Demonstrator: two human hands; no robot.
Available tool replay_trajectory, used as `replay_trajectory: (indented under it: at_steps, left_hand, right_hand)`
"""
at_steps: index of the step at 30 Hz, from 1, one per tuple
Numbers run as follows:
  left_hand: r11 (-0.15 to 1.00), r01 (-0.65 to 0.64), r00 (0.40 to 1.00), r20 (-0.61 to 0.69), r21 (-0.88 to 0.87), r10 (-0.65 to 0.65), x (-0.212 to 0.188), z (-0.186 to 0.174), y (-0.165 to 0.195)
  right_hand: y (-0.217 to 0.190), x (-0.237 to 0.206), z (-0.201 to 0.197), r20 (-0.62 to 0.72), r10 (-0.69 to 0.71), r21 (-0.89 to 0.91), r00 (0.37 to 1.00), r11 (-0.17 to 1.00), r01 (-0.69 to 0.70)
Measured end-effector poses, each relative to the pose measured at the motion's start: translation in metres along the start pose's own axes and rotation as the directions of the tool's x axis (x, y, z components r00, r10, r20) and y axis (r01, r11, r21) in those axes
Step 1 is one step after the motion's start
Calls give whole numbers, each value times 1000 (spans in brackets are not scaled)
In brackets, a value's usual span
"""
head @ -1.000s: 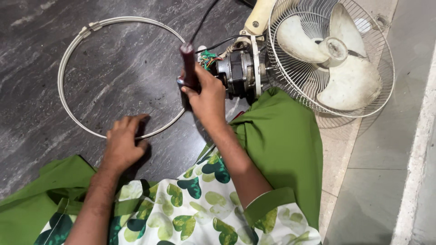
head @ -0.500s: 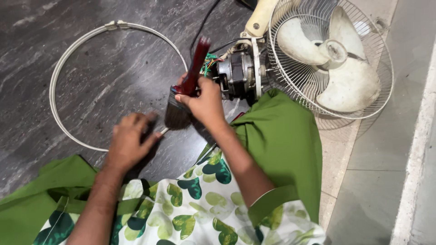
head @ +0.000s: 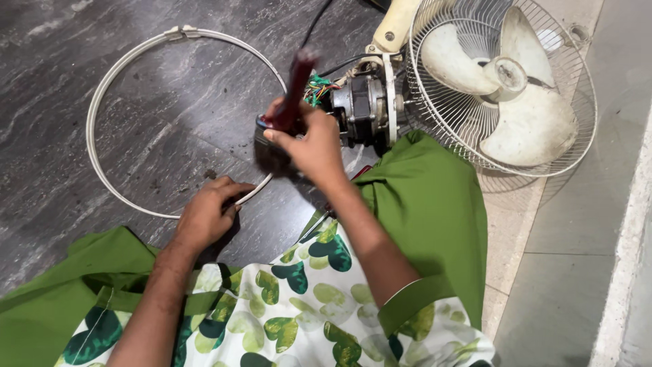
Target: The person sits on the floor and uses a brush to clean a disassembled ceiling fan. They brush the inner cage, the fan blades, the outer ring, and the motor housing, then use a screwdriver to adjust the motor.
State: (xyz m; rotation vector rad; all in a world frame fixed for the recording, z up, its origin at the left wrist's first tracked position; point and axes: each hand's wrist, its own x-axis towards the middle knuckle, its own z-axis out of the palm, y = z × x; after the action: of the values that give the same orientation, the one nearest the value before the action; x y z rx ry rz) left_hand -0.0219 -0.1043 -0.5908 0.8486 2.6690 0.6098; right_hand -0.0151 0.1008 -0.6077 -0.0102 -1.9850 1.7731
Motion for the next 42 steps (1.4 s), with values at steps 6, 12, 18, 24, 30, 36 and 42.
replay_trajectory:
  at_steps: [6, 12, 18, 24, 30, 36, 42]
  left_hand:
    - [999, 8, 999, 41, 36, -9, 3, -13, -12]
    - [992, -41, 997, 70, 119, 33, 5, -10, -8]
    - [954, 121, 992, -1, 275, -126, 4, -30, -18]
    - [988, -110, 990, -79, 111, 119, 20, -11, -12]
    - [967, 155, 986, 29, 200, -164, 18, -23, -26]
    - [987, 31, 998, -66, 156, -21, 25, -19, -16]
    - [995, -36, 998, 56, 95, 31, 31, -12, -17]
  right_hand:
    - [-4, 2, -2, 0, -279, -328, 960, 907, 264]
    - [-7, 5, -3, -8, -191, -461, 981, 872, 166]
    - [1, 12, -2, -38, -55, -303, 998, 952, 41]
    - [4, 20, -5, -66, -2, -357, 998, 934, -21]
    - [7, 22, -4, -80, -89, -268, 993, 961, 65]
    - [7, 29, 0, 20, 29, 34, 999, 999, -30]
    - [4, 30, -2, -66, -88, -232, 994, 970, 71]
